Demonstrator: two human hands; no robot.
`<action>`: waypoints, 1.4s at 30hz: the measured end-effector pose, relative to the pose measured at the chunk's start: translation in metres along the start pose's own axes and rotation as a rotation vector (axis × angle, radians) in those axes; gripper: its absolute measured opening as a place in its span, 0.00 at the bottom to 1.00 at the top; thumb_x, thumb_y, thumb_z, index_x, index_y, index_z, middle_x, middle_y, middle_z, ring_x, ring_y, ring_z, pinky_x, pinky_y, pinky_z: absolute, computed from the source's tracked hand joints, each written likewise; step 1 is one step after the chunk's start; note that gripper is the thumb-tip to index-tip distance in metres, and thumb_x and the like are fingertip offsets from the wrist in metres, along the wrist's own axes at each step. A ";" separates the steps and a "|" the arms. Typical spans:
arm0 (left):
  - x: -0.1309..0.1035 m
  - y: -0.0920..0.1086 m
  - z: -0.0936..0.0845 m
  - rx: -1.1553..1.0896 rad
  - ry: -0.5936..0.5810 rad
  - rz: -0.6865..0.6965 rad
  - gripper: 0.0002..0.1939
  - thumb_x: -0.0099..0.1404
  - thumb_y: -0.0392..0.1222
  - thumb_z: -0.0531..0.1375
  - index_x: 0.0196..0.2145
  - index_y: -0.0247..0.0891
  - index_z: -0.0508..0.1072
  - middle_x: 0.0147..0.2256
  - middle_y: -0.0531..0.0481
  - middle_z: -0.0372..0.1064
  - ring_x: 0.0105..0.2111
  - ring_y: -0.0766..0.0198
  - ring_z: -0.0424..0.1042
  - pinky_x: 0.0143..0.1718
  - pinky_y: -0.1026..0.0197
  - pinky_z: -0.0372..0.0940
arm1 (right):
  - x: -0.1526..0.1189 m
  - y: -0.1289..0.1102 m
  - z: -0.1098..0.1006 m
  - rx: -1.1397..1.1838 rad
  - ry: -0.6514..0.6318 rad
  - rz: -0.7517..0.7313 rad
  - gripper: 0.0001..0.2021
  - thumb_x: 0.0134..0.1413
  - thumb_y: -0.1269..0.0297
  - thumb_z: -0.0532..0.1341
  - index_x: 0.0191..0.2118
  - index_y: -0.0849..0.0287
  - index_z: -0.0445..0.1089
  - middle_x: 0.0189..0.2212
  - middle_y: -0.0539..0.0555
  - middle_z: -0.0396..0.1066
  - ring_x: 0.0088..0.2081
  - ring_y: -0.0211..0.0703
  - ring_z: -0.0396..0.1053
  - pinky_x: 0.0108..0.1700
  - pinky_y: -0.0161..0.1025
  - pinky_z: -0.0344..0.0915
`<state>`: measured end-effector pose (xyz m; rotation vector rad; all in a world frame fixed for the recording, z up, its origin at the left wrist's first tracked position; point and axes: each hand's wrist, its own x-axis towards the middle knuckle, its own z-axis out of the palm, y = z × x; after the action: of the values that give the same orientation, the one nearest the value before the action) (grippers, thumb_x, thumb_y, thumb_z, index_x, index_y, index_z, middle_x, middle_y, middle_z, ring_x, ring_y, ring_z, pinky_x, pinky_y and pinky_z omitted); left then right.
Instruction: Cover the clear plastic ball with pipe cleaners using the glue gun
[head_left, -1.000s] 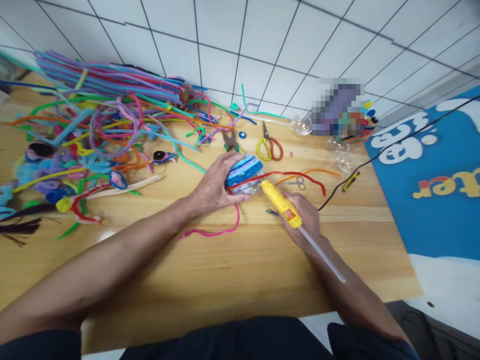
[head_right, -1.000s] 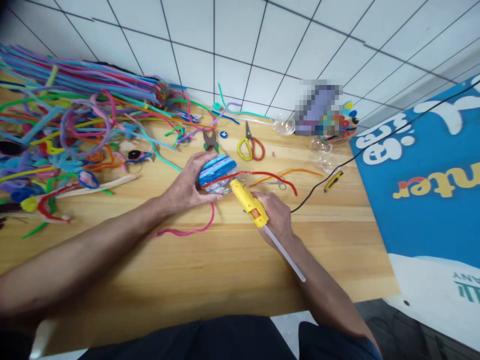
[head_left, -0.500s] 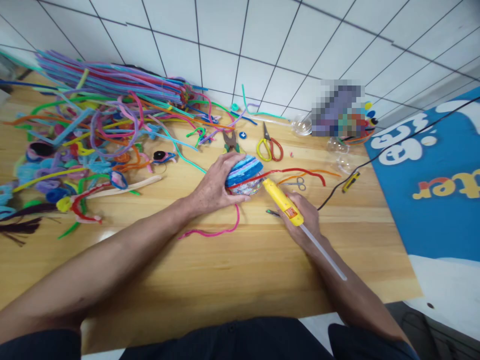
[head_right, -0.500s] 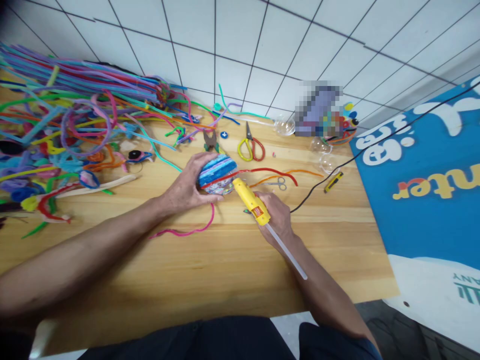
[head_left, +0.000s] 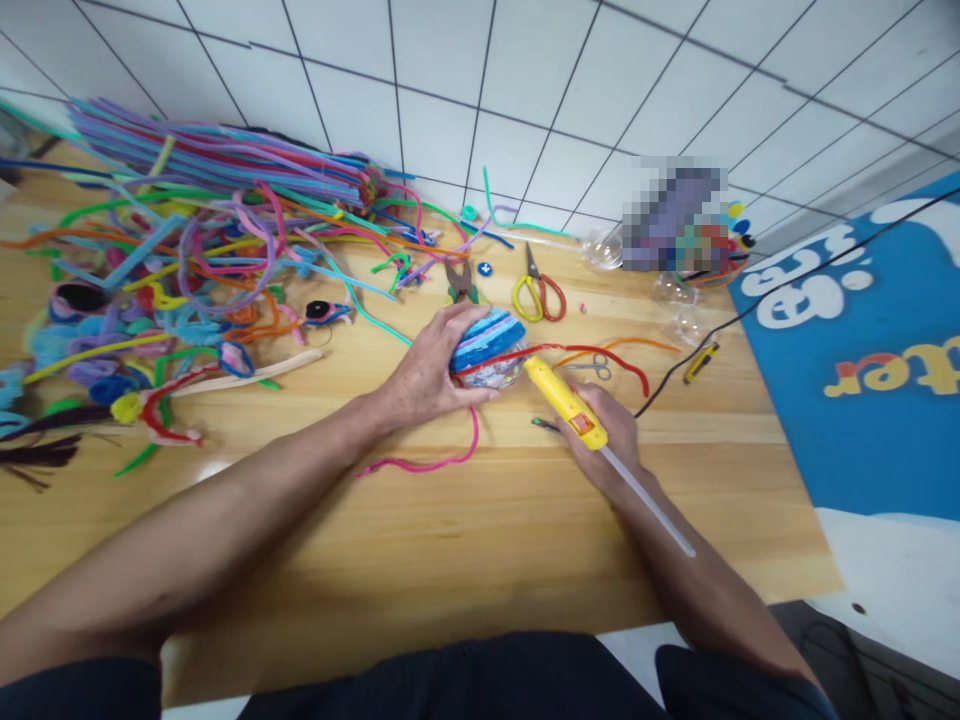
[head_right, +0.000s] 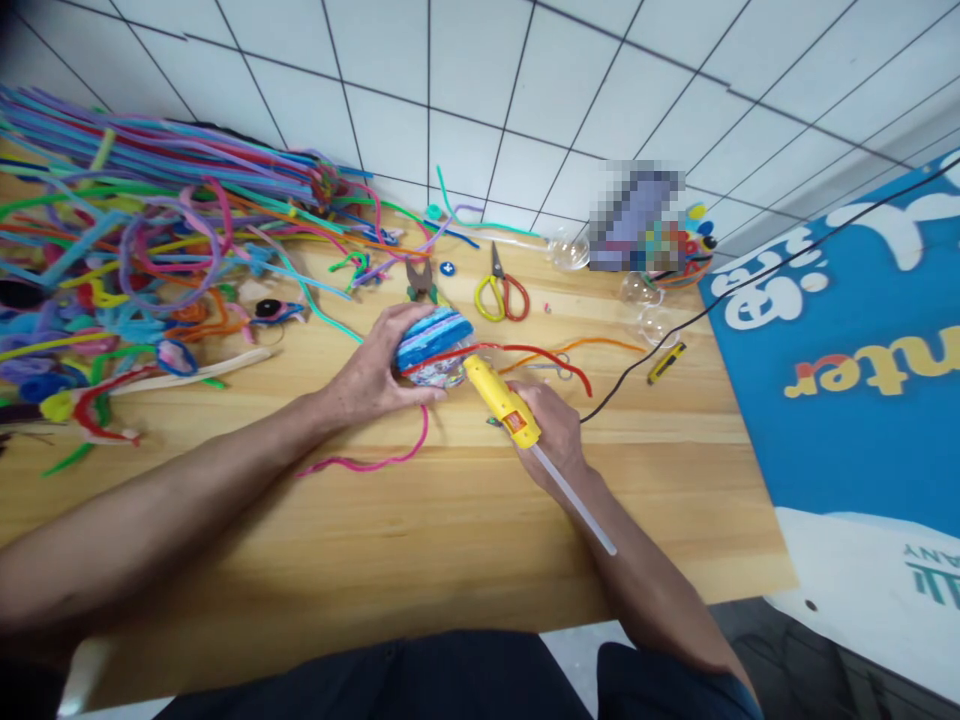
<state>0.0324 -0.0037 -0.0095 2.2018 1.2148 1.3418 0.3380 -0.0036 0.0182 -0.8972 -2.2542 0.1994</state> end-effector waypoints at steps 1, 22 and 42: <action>0.000 0.000 0.000 0.001 0.003 0.006 0.57 0.58 0.53 0.80 0.76 0.49 0.55 0.68 0.35 0.65 0.70 0.37 0.67 0.72 0.33 0.66 | 0.000 0.000 0.000 -0.005 0.015 0.005 0.11 0.71 0.63 0.65 0.55 0.53 0.75 0.41 0.54 0.84 0.38 0.47 0.82 0.40 0.44 0.79; 0.000 0.000 0.001 0.002 0.004 0.005 0.55 0.61 0.57 0.78 0.76 0.49 0.56 0.69 0.35 0.65 0.70 0.38 0.66 0.71 0.32 0.67 | 0.007 -0.023 0.001 -0.082 -0.022 -0.177 0.15 0.79 0.58 0.54 0.59 0.55 0.73 0.35 0.55 0.80 0.33 0.47 0.75 0.38 0.42 0.71; -0.001 -0.002 0.001 -0.009 0.023 0.029 0.55 0.60 0.50 0.79 0.76 0.51 0.54 0.69 0.36 0.65 0.70 0.39 0.67 0.71 0.32 0.66 | 0.007 -0.028 0.000 -0.096 -0.064 -0.166 0.14 0.78 0.59 0.55 0.58 0.56 0.74 0.35 0.55 0.79 0.34 0.47 0.74 0.39 0.43 0.70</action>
<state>0.0322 -0.0026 -0.0120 2.2123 1.1861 1.3846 0.3193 -0.0201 0.0326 -0.7575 -2.4009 0.0458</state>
